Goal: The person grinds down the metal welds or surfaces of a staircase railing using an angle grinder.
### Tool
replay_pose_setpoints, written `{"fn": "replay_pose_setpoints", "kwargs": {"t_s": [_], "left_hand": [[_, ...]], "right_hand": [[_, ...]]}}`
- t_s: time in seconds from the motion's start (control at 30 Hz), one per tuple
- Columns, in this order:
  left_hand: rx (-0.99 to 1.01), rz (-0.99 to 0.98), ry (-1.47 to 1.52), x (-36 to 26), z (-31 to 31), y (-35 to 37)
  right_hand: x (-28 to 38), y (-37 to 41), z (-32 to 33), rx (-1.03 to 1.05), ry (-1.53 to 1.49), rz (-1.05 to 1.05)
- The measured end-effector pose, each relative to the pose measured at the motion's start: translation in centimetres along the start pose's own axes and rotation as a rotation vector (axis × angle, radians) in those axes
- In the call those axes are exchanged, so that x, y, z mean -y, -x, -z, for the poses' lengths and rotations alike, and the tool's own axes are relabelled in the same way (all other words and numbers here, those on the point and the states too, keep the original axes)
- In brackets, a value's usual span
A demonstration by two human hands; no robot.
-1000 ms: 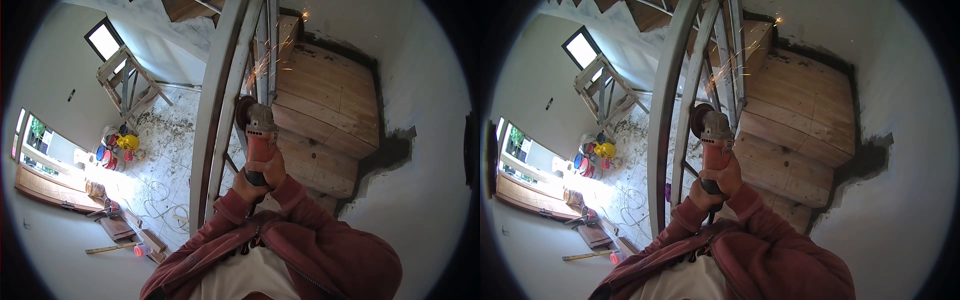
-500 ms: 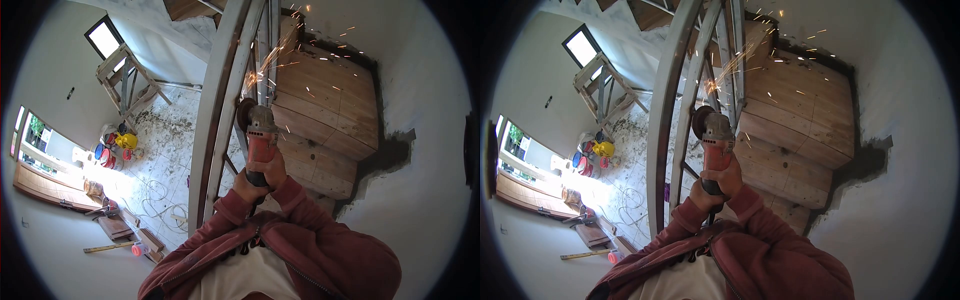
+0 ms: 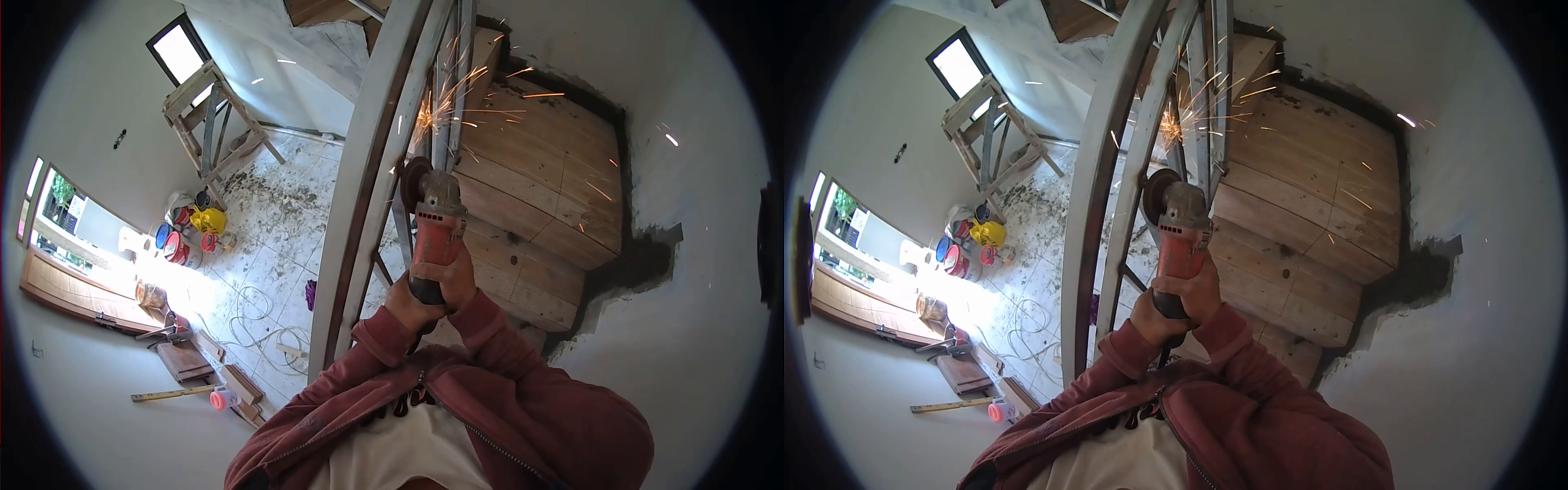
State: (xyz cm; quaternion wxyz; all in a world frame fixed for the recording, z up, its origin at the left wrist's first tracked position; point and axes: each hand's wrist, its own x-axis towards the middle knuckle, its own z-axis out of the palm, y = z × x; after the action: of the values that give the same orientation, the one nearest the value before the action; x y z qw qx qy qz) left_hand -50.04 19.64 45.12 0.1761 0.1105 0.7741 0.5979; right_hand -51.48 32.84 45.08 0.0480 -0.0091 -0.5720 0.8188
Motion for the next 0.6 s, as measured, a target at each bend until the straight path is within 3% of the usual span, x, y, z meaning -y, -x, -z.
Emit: {"fn": "replay_pose_setpoints", "kwargs": {"t_s": [0.27, 0.37, 0.6], "left_hand": [[-0.001, 0.009, 0.107, 0.6, -0.2, -0.1], [-0.004, -0.016, 0.028, 1.0, 0.0, -0.4], [-0.015, -0.007, -0.003, 0.2, 0.0, -0.1]], "right_hand": [[0.8, -0.2, -0.6, -0.037, 0.003, 0.070], [0.4, 0.1, -0.2, -0.039, 0.034, -0.022], [0.1, 0.1, -0.3, -0.048, 0.030, 0.020]]}}
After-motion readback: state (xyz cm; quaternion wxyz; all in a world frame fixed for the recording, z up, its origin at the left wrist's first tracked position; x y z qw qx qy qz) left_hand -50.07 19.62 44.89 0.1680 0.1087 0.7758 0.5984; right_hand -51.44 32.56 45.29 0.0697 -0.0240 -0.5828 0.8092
